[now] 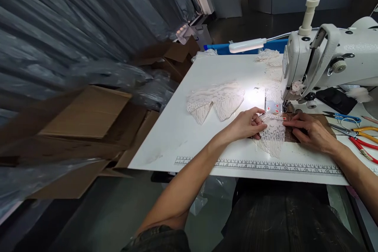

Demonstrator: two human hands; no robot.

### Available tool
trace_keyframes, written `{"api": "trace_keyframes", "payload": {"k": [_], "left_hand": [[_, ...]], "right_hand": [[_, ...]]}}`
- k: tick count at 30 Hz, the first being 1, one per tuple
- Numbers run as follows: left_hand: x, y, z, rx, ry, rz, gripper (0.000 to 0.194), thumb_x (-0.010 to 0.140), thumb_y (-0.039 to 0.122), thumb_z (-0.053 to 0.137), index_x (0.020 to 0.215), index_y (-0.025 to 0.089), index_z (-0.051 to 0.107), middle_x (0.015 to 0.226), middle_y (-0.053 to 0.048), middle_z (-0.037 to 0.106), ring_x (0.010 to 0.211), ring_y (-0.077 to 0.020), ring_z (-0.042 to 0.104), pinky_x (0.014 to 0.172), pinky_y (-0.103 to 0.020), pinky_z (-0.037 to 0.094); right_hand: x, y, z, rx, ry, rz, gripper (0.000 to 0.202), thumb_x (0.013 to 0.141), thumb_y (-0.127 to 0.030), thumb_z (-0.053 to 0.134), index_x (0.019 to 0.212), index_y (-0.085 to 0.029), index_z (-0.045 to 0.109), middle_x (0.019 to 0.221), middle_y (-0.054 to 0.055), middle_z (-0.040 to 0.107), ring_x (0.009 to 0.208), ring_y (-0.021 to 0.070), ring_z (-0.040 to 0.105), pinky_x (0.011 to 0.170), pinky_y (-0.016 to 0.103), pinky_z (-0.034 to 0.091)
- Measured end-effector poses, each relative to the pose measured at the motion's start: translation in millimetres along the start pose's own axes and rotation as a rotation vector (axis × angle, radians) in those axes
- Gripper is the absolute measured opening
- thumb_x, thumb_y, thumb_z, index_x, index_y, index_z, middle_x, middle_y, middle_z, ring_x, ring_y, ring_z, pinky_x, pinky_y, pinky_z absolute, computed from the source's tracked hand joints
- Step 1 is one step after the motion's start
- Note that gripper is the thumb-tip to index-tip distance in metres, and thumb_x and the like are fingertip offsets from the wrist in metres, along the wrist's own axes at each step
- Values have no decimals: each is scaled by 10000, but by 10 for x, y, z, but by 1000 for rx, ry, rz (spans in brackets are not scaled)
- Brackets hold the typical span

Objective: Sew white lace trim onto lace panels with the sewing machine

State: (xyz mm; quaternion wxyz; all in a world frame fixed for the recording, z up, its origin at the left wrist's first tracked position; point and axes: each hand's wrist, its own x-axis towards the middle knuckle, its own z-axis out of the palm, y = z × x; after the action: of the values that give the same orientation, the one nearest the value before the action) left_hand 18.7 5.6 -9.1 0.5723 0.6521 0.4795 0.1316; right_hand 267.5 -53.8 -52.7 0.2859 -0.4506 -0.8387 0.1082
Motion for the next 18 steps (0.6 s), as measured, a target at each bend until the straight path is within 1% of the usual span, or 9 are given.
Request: {"api": "trace_keyframes", "payload": {"k": [6,10,14,16,18], "left_hand": [[12,9,1,-43,0,-36,413,910,80,664,1286,130,499,765,56,610,518,-69,664,547,-214,560],[24,-8,1,-54,-8,-35,454,879,103,719,1280,140,509,776,49,624,537,-78,669,562,-229,571],[22,-23,-6,-24,-26,-13,468,872,124,730,1287,144,515,758,47,635,559,-79,656,565,-224,564],[16,-19,-11,4,-32,0,480,871,133,732,1297,143,510,749,45,640,575,-80,652,560,-213,554],[11,-14,-16,28,-36,8,486,867,143,735,1299,140,510,746,45,644,581,-82,652,559,-207,548]], "right_hand": [[4,-14,39,-124,-30,12,339,918,-167,511,1156,-231,744,987,95,628,890,219,643,816,380,580],[3,-35,22,-108,-29,20,348,923,-162,490,1159,-214,740,989,103,630,913,225,647,843,388,580],[-22,-55,-21,-52,-3,54,378,947,-170,449,1211,-190,718,1007,109,642,869,196,656,787,347,587],[-31,-72,-38,-36,-18,21,372,958,-182,443,1194,-199,730,1003,107,642,870,193,652,770,343,582],[-36,-85,-42,-29,-46,-44,353,964,-203,454,1152,-218,752,993,102,641,895,205,642,782,367,575]]}}
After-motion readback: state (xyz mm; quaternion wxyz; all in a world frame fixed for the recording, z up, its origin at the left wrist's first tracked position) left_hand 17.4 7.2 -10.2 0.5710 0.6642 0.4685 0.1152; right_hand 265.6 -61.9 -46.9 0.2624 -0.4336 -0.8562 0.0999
